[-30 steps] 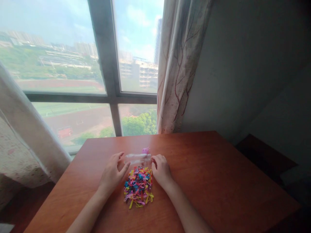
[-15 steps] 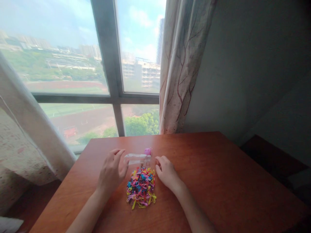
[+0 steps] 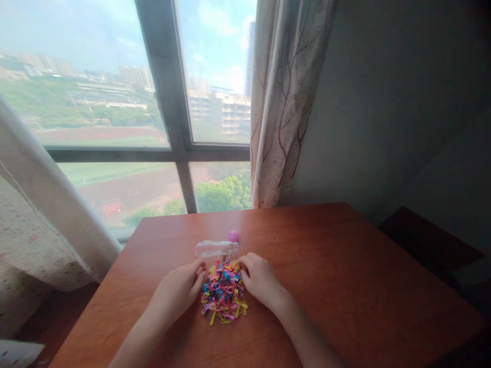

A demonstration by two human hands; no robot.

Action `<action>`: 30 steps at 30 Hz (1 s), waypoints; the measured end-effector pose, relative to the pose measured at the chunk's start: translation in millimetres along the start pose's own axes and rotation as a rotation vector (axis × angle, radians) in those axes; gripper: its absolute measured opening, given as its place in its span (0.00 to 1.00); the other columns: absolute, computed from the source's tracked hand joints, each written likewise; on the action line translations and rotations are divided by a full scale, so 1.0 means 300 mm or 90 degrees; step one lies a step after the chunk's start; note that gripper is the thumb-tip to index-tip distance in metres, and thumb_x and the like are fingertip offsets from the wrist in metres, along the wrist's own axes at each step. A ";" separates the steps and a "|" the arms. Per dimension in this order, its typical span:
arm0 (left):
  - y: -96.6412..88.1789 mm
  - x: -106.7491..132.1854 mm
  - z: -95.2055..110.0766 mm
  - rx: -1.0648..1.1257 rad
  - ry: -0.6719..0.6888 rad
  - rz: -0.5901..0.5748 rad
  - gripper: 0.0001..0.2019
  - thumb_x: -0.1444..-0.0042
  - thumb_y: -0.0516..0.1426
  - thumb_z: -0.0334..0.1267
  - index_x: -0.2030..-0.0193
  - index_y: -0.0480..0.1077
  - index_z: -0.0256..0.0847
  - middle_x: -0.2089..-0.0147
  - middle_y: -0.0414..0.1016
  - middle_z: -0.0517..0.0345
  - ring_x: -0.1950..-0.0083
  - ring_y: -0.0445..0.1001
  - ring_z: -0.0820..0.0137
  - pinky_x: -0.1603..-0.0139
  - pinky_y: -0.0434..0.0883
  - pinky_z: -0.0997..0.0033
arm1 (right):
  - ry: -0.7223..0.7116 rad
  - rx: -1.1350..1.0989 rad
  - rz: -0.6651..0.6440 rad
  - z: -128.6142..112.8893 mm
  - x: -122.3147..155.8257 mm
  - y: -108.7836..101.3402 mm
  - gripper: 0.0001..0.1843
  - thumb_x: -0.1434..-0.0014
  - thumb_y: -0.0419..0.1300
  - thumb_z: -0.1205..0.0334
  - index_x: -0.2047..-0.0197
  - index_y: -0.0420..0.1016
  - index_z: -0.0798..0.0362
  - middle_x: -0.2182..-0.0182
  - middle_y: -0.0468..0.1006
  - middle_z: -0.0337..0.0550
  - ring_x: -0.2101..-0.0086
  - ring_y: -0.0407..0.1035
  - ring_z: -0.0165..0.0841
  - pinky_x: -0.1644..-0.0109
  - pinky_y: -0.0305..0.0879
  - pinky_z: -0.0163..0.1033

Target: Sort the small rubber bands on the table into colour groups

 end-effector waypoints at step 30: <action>0.018 0.010 -0.020 0.082 -0.100 -0.086 0.15 0.42 0.47 0.40 0.56 0.71 0.39 0.67 0.78 0.54 0.69 0.76 0.65 0.67 0.65 0.71 | 0.007 -0.035 -0.240 0.023 0.046 -0.017 0.12 0.42 0.55 0.65 0.63 0.81 0.53 0.67 0.83 0.42 0.67 0.74 0.31 0.66 0.60 0.30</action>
Point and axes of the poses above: each hand's wrist, its own x-axis away from the middle knuckle, its own y-axis out of the palm, z = x × y, the point moved 9 cm from there along -x, towards the middle knuckle
